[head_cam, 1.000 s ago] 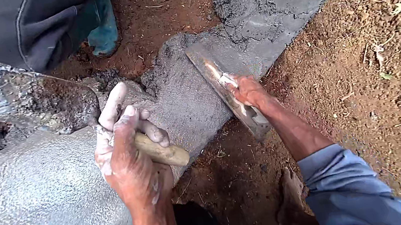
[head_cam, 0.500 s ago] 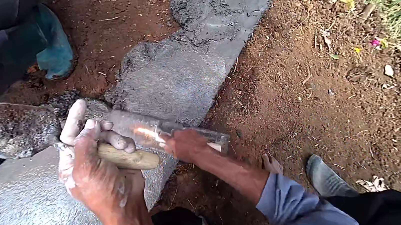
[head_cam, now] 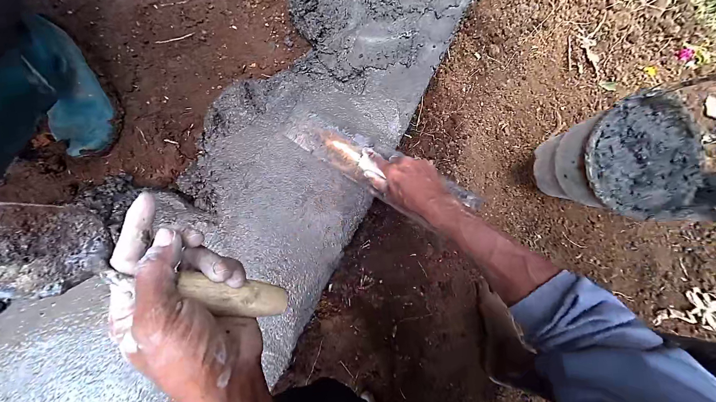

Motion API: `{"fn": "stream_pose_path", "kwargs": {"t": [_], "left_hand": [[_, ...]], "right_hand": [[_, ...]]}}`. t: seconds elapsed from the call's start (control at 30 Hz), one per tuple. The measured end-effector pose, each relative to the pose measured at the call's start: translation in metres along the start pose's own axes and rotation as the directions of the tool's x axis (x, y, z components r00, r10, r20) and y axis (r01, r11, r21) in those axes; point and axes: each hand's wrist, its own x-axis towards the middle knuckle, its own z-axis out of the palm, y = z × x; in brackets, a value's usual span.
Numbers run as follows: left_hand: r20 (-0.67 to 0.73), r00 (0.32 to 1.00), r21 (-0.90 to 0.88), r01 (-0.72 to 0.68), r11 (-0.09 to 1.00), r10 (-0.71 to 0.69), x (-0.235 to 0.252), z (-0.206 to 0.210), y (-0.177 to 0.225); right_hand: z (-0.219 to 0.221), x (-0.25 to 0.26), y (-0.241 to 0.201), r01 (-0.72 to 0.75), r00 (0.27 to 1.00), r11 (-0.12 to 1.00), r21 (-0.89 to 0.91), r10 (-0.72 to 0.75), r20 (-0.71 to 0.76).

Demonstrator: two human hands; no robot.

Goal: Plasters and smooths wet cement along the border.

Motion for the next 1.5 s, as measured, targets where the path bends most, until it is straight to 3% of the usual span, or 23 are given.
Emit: {"fn": "stream_pose_path", "kwargs": {"t": [0.07, 0.17, 0.3, 0.5, 0.63, 0.7, 0.87, 0.97, 1.17, 1.5], "left_hand": [[0.008, 1.0, 0.006, -0.009, 1.0, 0.009, -0.001, -0.001, 0.002], [0.017, 0.999, 0.015, -0.034, 0.999, 0.034, -0.004, -0.008, 0.008], [-0.043, 0.994, 0.025, -0.099, 0.995, 0.1, -0.003, -0.021, 0.019], [-0.086, 0.981, 0.044, -0.173, 0.984, 0.177, 0.003, -0.032, 0.027], [-0.083, 0.981, 0.031, -0.172, 0.985, 0.174, 0.0, -0.031, 0.028], [-0.07, 0.98, 0.027, -0.185, 0.982, 0.186, -0.001, -0.031, 0.03], [-0.114, 0.978, 0.059, -0.167, 0.984, 0.172, 0.0, -0.033, 0.03], [-0.117, 0.98, 0.067, -0.156, 0.985, 0.163, 0.0, -0.031, 0.029], [-0.115, 0.984, 0.06, -0.133, 0.989, 0.14, 0.005, -0.027, 0.022], [-0.091, 0.989, 0.084, -0.11, 0.99, 0.118, 0.008, -0.008, 0.007]], "right_hand": [[-0.011, 0.009, 0.014, -0.077, 0.997, 0.997, -0.008, 0.077, 0.008], [-0.016, 0.02, 0.021, -0.198, 0.98, 0.973, 0.116, 0.193, 0.049], [0.009, 0.004, -0.027, -0.145, 0.989, 0.937, 0.317, 0.144, 0.027], [0.022, -0.049, -0.143, 0.133, 0.974, 0.957, 0.258, -0.175, 0.145], [0.016, -0.092, -0.167, 0.355, 0.835, 0.867, 0.35, -0.462, 0.299], [0.031, -0.108, -0.166, 0.424, 0.799, 0.847, 0.319, -0.516, 0.309], [0.063, -0.125, -0.192, 0.467, 0.795, 0.853, 0.234, -0.52, 0.312], [0.046, -0.097, -0.182, 0.453, 0.804, 0.874, 0.178, -0.486, 0.343], [0.013, -0.03, -0.124, 0.339, 0.907, 0.94, 0.045, -0.339, 0.25], [-0.003, 0.023, -0.062, 0.356, 0.93, 0.934, -0.037, -0.35, 0.112]]}}
